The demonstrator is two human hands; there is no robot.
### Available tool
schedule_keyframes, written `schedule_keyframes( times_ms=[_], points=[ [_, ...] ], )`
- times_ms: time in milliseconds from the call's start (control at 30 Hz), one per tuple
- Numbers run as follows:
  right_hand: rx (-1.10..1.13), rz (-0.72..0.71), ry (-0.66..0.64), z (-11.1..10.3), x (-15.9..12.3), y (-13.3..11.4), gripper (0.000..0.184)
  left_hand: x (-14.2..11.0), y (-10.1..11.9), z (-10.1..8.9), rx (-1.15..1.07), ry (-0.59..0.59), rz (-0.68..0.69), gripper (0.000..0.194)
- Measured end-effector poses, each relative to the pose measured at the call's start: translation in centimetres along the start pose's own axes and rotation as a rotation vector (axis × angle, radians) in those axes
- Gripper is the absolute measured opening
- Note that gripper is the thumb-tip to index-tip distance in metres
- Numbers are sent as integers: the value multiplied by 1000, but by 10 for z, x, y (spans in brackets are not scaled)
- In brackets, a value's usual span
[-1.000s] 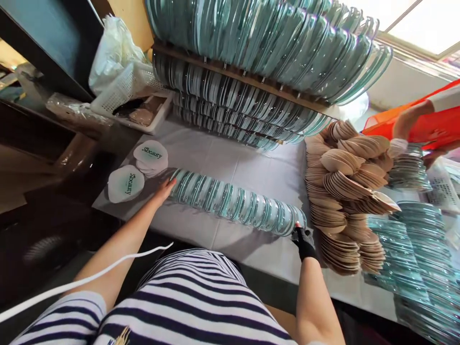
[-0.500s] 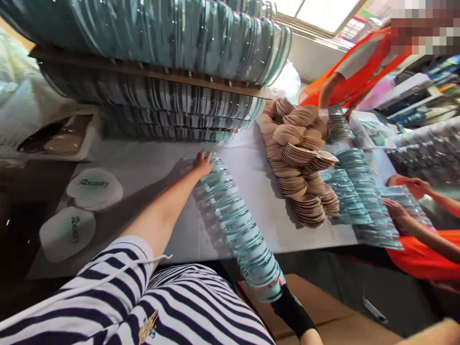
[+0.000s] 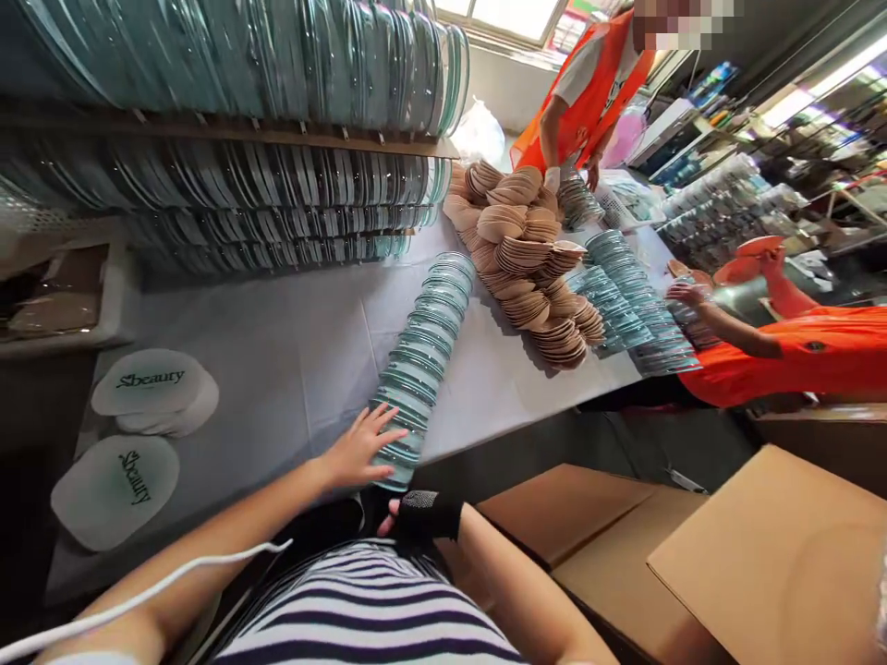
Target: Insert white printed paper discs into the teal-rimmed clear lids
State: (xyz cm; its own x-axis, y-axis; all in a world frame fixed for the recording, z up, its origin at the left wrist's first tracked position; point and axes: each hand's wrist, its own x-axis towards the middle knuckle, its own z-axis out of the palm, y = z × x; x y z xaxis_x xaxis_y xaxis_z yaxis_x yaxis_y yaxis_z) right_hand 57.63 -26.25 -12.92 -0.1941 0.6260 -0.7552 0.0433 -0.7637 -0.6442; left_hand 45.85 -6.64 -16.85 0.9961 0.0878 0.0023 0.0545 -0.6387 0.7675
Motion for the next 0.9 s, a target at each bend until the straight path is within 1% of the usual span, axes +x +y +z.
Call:
schedule_keyframes(
  times_ms=[33, 67, 167, 233, 267, 300, 367, 400, 433, 467, 500, 533, 600, 633, 667, 700, 733, 767, 800, 833, 867, 900],
  points=[
    [-5, 10, 39, -14, 2, -14, 39, -15, -1, 1, 39, 2, -19, 72],
    [-35, 13, 121, -32, 3, -26, 38, -27, -2, 2, 76, 8, -45, 72],
    [-61, -18, 469, -92, 7, -54, 47, -51, -11, 4, 147, 35, -129, 68],
    [-155, -23, 701, -119, 17, -66, 41, -61, -22, 1, 173, 76, -162, 61],
    [-255, -19, 767, -126, 25, -72, 35, -67, -29, -3, 187, 115, -187, 57],
    [-380, -14, 784, -130, 32, -78, 30, -74, -38, -8, 201, 169, -227, 54],
    [-621, -27, 731, -137, 45, -94, 28, -90, -59, -21, 205, 310, -342, 50],
    [-694, -57, 725, -144, 48, -105, 28, -99, -69, -28, 185, 389, -404, 49],
    [-724, -100, 768, -156, 48, -118, 27, -107, -79, -34, 141, 465, -457, 48],
    [-722, -149, 858, -174, 45, -132, 26, -114, -88, -39, 75, 537, -504, 48],
    [-698, -198, 971, -198, 41, -147, 27, -118, -94, -42, -11, 606, -553, 53],
    [-672, -244, 1090, -226, 35, -163, 32, -119, -99, -43, -113, 675, -619, 60],
    [-667, -294, 1253, -291, 26, -192, 48, -112, -104, -37, -357, 795, -804, 80],
    [-660, -289, 1297, -323, 24, -205, 55, -105, -104, -32, -485, 839, -898, 88],
    [-651, -263, 1307, -354, 25, -215, 62, -97, -103, -25, -602, 873, -979, 92],
    [-629, -218, 1303, -381, 28, -224, 69, -88, -103, -18, -698, 899, -1037, 92],
    [-596, -159, 1288, -404, 33, -229, 75, -79, -103, -12, -770, 915, -1062, 89],
    [-560, -97, 1269, -422, 39, -232, 80, -72, -104, -6, -808, 932, -1063, 84],
    [-529, -43, 1254, -435, 46, -232, 84, -67, -105, -2, -813, 952, -1056, 78],
    [-508, -3, 1244, -443, 53, -229, 85, -64, -107, 1, -787, 967, -1051, 73],
    [-497, 18, 1242, -446, 58, -223, 85, -63, -110, 1, -719, 965, -1043, 69],
    [-496, 25, 1254, -444, 62, -214, 85, -62, -114, -2, -627, 948, -1031, 66]
  ],
)
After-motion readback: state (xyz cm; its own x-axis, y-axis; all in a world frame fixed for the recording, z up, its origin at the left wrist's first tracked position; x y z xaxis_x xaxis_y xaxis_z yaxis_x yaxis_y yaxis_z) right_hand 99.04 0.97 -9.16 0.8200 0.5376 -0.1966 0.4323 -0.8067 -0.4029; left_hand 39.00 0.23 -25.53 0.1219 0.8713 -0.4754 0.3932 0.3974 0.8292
